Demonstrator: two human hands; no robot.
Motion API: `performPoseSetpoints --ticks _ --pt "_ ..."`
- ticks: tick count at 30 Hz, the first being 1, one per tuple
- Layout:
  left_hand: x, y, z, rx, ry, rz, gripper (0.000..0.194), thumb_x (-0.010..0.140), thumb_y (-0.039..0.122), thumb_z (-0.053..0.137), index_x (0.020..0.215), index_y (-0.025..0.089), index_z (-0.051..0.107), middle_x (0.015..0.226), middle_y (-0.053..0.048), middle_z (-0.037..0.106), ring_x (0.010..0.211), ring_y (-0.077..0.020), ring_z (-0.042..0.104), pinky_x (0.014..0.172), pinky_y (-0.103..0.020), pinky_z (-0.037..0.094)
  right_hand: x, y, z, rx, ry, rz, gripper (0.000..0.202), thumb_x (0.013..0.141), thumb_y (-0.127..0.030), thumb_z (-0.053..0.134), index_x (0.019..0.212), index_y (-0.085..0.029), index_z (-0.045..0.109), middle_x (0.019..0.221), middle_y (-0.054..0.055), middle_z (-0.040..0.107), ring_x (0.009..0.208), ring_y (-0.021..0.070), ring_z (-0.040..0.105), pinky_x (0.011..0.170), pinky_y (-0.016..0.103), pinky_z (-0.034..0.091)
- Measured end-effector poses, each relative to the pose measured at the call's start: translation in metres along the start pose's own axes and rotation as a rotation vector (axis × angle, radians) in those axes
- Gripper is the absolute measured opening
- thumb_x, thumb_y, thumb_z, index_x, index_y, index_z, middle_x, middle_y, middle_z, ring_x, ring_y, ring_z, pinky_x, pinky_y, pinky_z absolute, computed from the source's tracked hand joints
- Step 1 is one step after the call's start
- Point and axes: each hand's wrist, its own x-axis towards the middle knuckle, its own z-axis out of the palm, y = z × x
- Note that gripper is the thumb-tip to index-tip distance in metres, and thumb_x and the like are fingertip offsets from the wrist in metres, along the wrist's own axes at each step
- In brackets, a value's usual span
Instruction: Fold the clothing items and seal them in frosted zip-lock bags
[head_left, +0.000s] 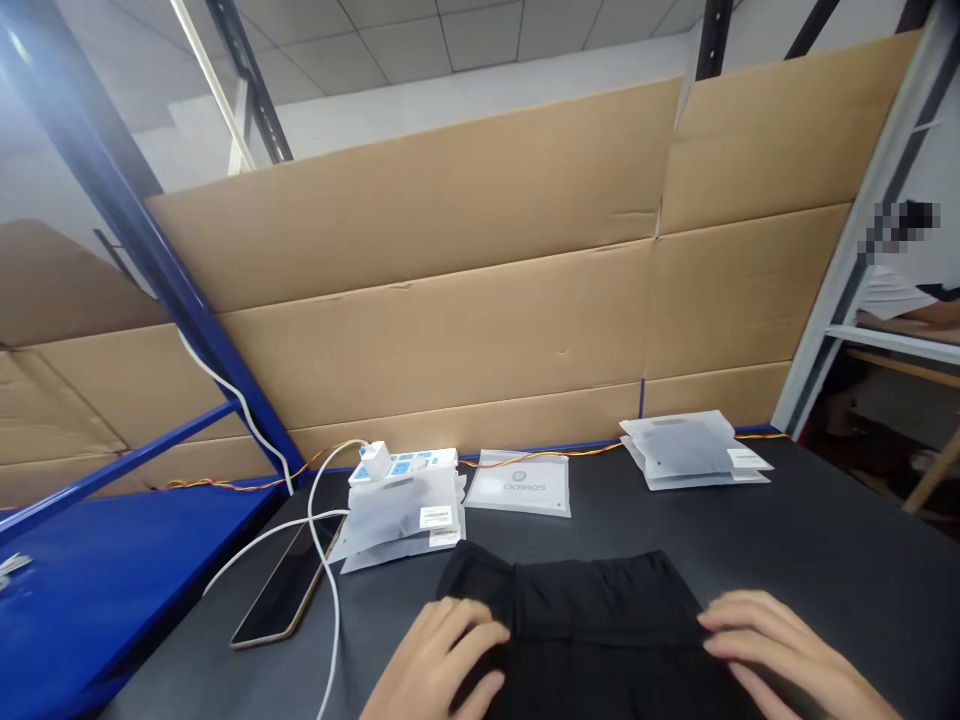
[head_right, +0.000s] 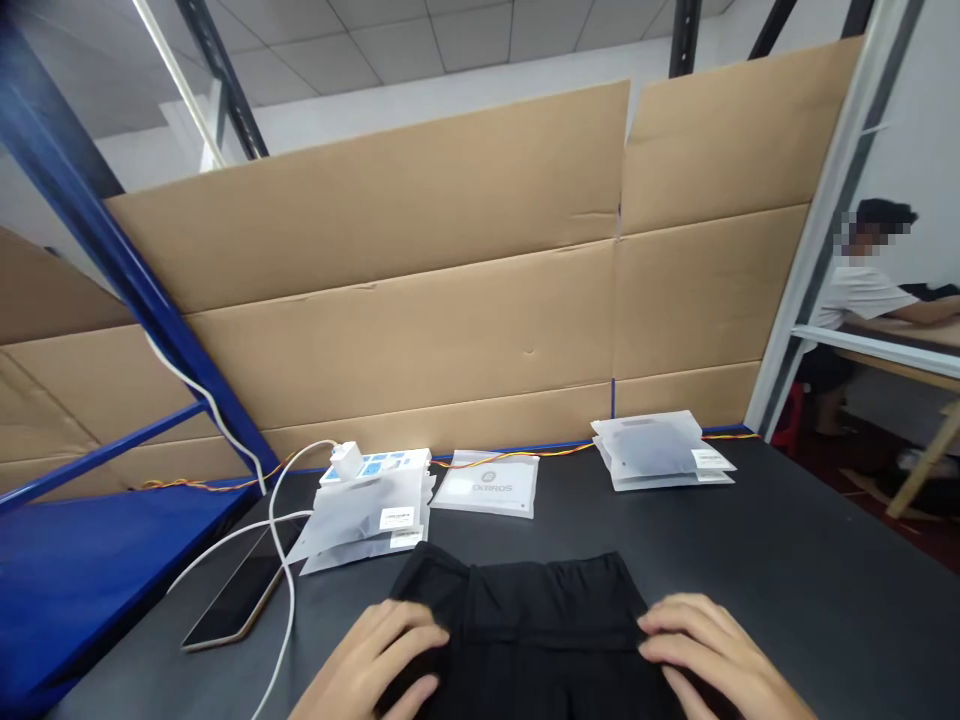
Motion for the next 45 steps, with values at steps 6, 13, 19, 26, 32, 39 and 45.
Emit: performPoseSetpoints --ticks 6,13,19,26,32,39,45 --pt "0.061 0.005 -0.024 -0.110 -0.285 0.127 0.011 0.085 0.025 0.067 0.096 0.028 0.067 0.100 0.000 0.065 0.089 -0.0188 0.059 0.082 -0.028 0.045 0.043 -0.020 -0.006 -0.028 -0.162 0.050 0.022 0.090 -0.041 0.058 0.098 -0.032 0.076 0.112 0.007 0.070 0.111 0.0299 0.059 0.100 0.041 0.048" --pt "0.149 -0.048 -0.013 -0.476 -0.318 -0.025 0.018 0.088 0.034 0.059 0.093 0.020 0.069 0.084 0.001 0.065 0.076 -0.0160 0.058 0.070 -0.024 0.045 0.139 0.000 -0.017 0.094 -0.060 0.088 0.034 0.091 -0.048 0.051 0.107 -0.023 0.067 0.091 0.006 0.069 0.088 0.0241 0.064 0.085 0.037 0.052" --pt "0.167 -0.082 0.016 -0.485 -0.255 -0.096 0.027 0.088 0.039 0.058 0.101 0.019 0.069 0.084 -0.001 0.064 0.074 -0.0168 0.056 0.069 -0.026 0.044 0.172 0.034 0.010 0.149 -0.023 0.105 0.035 0.091 -0.050 0.050 0.101 -0.021 0.067 0.097 0.005 0.069 0.087 0.0220 0.064 0.079 0.034 0.051" --pt "0.161 -0.093 0.024 -0.518 -0.257 -0.144 0.034 0.094 0.045 0.048 0.100 0.020 0.070 0.093 -0.003 0.069 0.080 -0.0179 0.058 0.073 -0.026 0.044 0.164 0.042 0.005 0.127 -0.113 0.100 0.032 0.092 -0.048 0.052 0.102 -0.022 0.068 0.102 0.005 0.070 0.087 0.0219 0.064 0.081 0.033 0.050" --pt "0.162 -0.093 0.023 -0.536 -0.252 -0.146 0.032 0.094 0.044 0.050 0.098 0.021 0.071 0.093 -0.002 0.069 0.080 -0.0176 0.057 0.073 -0.025 0.042 0.165 0.044 0.004 0.224 -0.114 0.174 0.045 0.095 -0.058 0.042 0.102 -0.023 0.070 0.111 0.006 0.071 0.106 0.0269 0.062 0.097 0.037 0.046" --pt "0.162 -0.094 0.024 -0.536 -0.254 -0.142 0.035 0.094 0.047 0.049 0.099 0.020 0.071 0.093 -0.003 0.069 0.080 -0.0184 0.058 0.074 -0.027 0.044 0.164 0.067 0.008 0.334 -0.097 0.142 0.048 0.096 -0.057 0.039 0.113 -0.020 0.064 0.114 0.011 0.070 0.107 0.0276 0.064 0.093 0.040 0.049" --pt "0.164 -0.097 0.025 -0.530 -0.287 -0.140 0.041 0.095 0.053 0.044 0.094 0.020 0.069 0.093 -0.004 0.069 0.082 -0.0190 0.061 0.079 -0.029 0.048 0.167 0.088 0.011 0.381 -0.124 0.112 0.044 0.094 -0.056 0.043 0.113 -0.022 0.064 0.113 0.012 0.071 0.106 0.0291 0.064 0.091 0.044 0.050"
